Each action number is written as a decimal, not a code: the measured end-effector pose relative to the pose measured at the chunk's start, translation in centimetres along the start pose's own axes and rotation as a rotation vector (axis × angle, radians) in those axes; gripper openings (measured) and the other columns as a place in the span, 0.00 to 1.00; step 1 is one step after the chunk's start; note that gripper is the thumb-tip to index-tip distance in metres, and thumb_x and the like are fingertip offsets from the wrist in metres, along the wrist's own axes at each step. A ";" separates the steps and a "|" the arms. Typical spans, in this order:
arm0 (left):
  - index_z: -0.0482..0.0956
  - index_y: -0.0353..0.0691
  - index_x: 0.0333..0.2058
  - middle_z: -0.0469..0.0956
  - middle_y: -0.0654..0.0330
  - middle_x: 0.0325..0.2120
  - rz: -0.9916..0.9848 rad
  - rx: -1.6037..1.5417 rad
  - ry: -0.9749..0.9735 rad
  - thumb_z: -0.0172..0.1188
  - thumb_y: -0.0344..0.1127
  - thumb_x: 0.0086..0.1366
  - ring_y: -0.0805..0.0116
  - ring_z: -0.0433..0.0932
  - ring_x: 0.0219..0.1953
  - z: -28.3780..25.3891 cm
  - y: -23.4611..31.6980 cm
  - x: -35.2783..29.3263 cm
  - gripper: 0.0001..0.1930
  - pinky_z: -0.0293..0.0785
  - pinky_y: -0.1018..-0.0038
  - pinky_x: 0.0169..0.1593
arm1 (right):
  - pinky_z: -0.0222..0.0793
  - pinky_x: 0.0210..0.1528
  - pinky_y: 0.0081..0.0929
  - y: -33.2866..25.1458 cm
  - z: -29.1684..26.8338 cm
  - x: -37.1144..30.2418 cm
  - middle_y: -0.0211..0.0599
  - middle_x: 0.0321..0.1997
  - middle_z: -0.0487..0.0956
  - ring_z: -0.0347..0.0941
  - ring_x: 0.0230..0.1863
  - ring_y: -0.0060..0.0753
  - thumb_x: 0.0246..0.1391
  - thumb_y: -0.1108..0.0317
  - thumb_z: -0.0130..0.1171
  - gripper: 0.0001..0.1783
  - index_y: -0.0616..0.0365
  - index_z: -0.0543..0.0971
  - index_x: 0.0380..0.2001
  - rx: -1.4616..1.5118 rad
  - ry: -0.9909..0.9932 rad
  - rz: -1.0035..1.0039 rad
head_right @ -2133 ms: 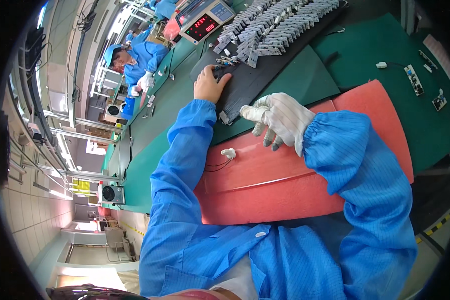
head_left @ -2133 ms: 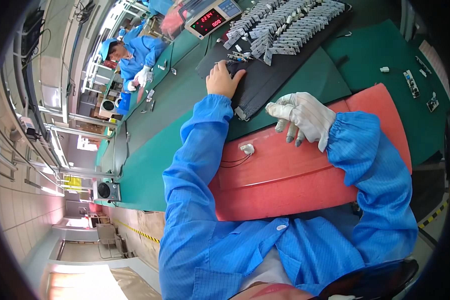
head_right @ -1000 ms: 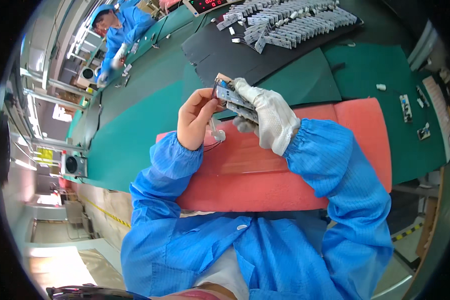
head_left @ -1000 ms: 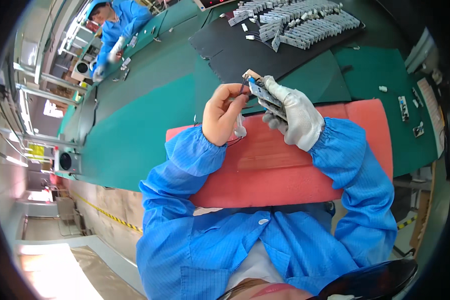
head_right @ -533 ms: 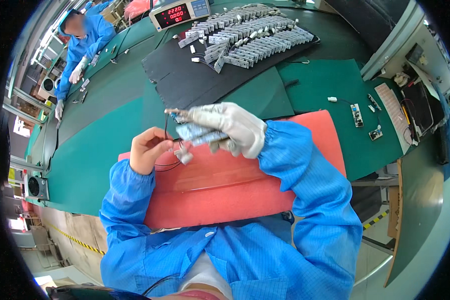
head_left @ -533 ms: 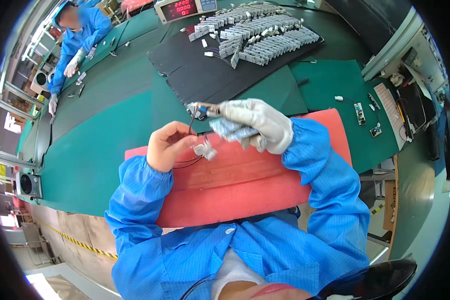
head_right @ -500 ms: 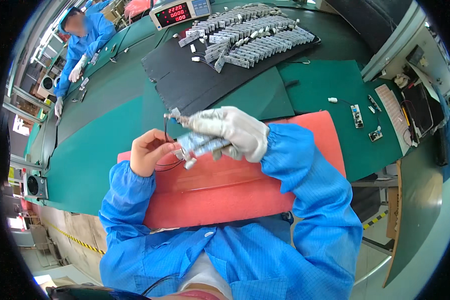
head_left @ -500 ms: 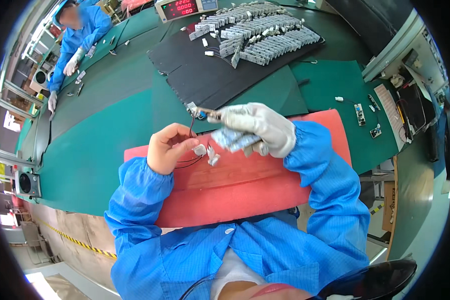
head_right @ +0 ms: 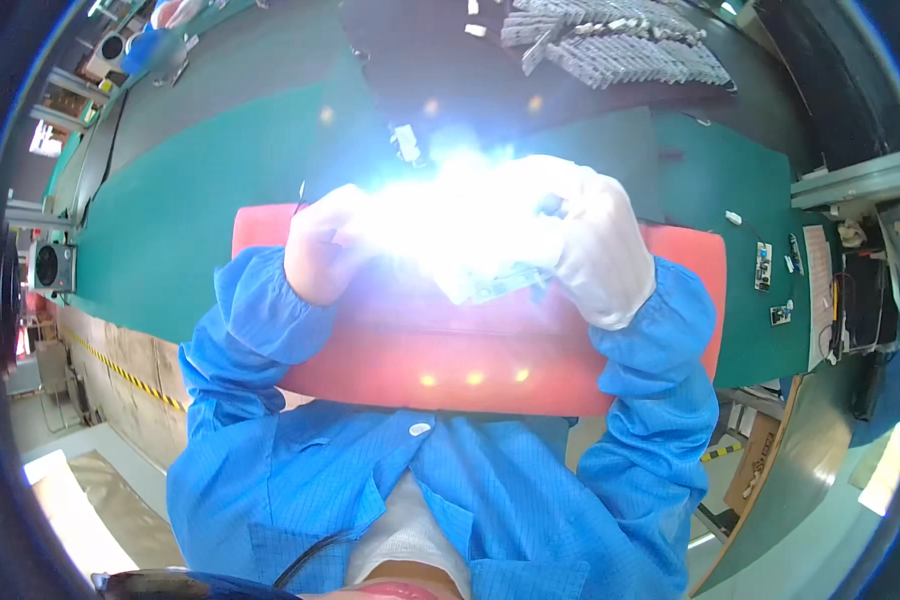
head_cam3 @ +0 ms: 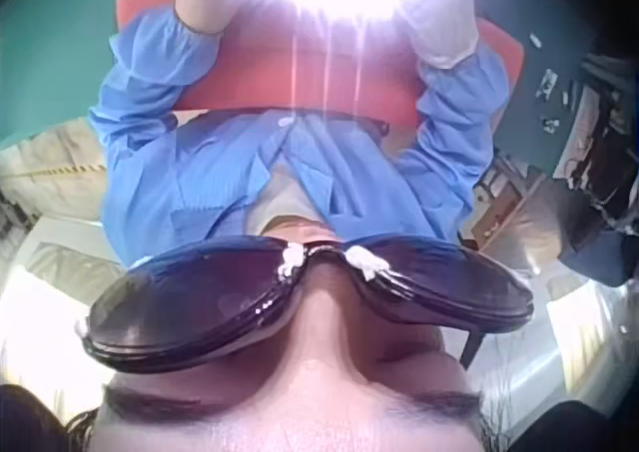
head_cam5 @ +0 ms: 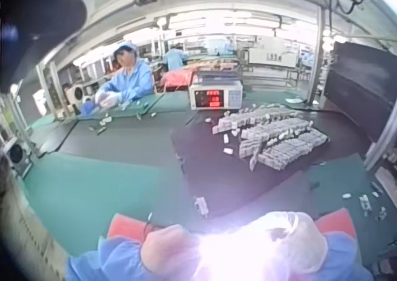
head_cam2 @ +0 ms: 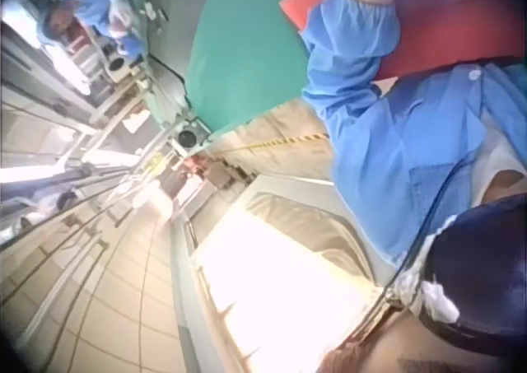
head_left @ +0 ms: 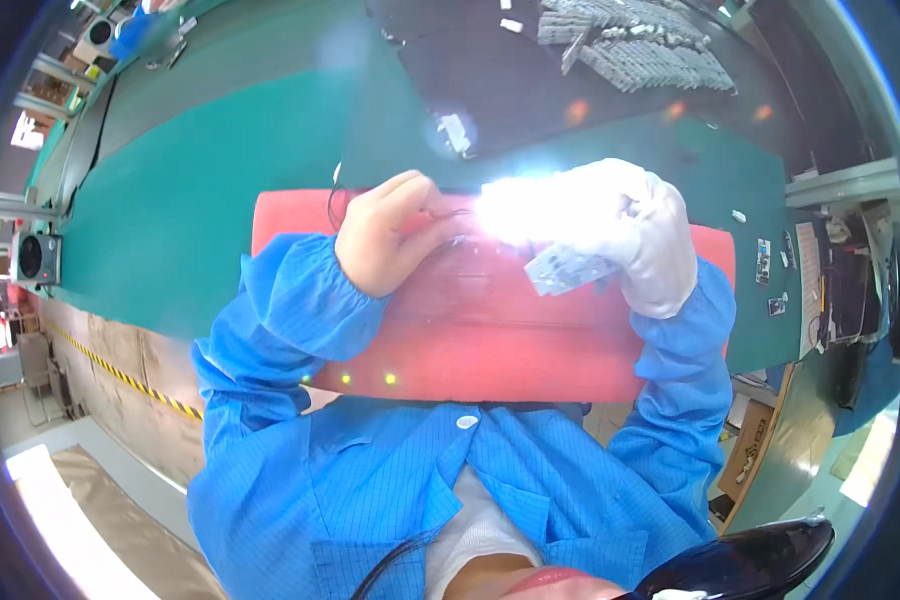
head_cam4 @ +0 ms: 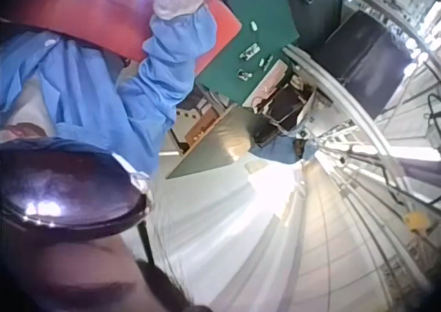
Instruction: Manually assembling and testing small electronic circuit boards by connecting wires and sensors.
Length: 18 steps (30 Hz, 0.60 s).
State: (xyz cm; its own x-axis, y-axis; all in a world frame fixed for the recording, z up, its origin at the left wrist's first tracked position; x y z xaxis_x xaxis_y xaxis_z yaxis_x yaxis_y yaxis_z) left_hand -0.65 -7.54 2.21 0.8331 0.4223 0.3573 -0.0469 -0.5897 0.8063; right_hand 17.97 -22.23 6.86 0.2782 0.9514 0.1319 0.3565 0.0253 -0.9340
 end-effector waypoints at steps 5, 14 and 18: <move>0.73 0.37 0.25 0.71 0.56 0.22 0.204 0.202 0.073 0.67 0.30 0.49 0.58 0.72 0.25 0.2 0.2 0.1 0.10 0.68 0.69 0.26 | 0.60 0.10 0.13 3.3 0.0 0.7 0.33 0.12 0.73 0.65 0.09 0.17 0.55 0.45 0.50 0.29 0.66 0.77 0.28 0.258 -0.059 0.211; 0.75 0.36 0.27 0.72 0.56 0.22 0.296 0.174 0.062 0.66 0.28 0.50 0.59 0.74 0.24 -0.2 -0.3 0.2 0.08 0.70 0.70 0.25 | 0.56 0.02 0.13 4.6 0.4 1.1 0.34 0.09 0.72 0.65 0.04 0.19 0.57 0.41 0.47 0.32 0.64 0.76 0.22 0.367 -0.033 0.690; 0.75 0.36 0.27 0.72 0.56 0.22 0.301 0.171 0.057 0.66 0.27 0.50 0.60 0.73 0.24 -0.2 -0.5 0.0 0.08 0.69 0.70 0.25 | 0.56 0.06 0.15 4.1 0.4 1.1 0.35 0.08 0.70 0.63 0.05 0.19 0.53 0.38 0.49 0.36 0.68 0.78 0.23 0.349 -0.010 0.692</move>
State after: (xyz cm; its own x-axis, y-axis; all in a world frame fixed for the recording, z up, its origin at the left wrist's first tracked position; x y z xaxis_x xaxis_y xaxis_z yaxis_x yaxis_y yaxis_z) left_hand -0.74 -7.11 1.91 0.7637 0.2470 0.5965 -0.1888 -0.7980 0.5723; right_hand 19.38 -20.93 3.00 0.3269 0.7882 -0.5214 -0.1976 -0.4825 -0.8533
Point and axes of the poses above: each hand's wrist, its own x-axis towards the middle knuckle, its own z-axis out of the palm, y = z × x, the point moved 2 cm from there along x, towards the middle knuckle
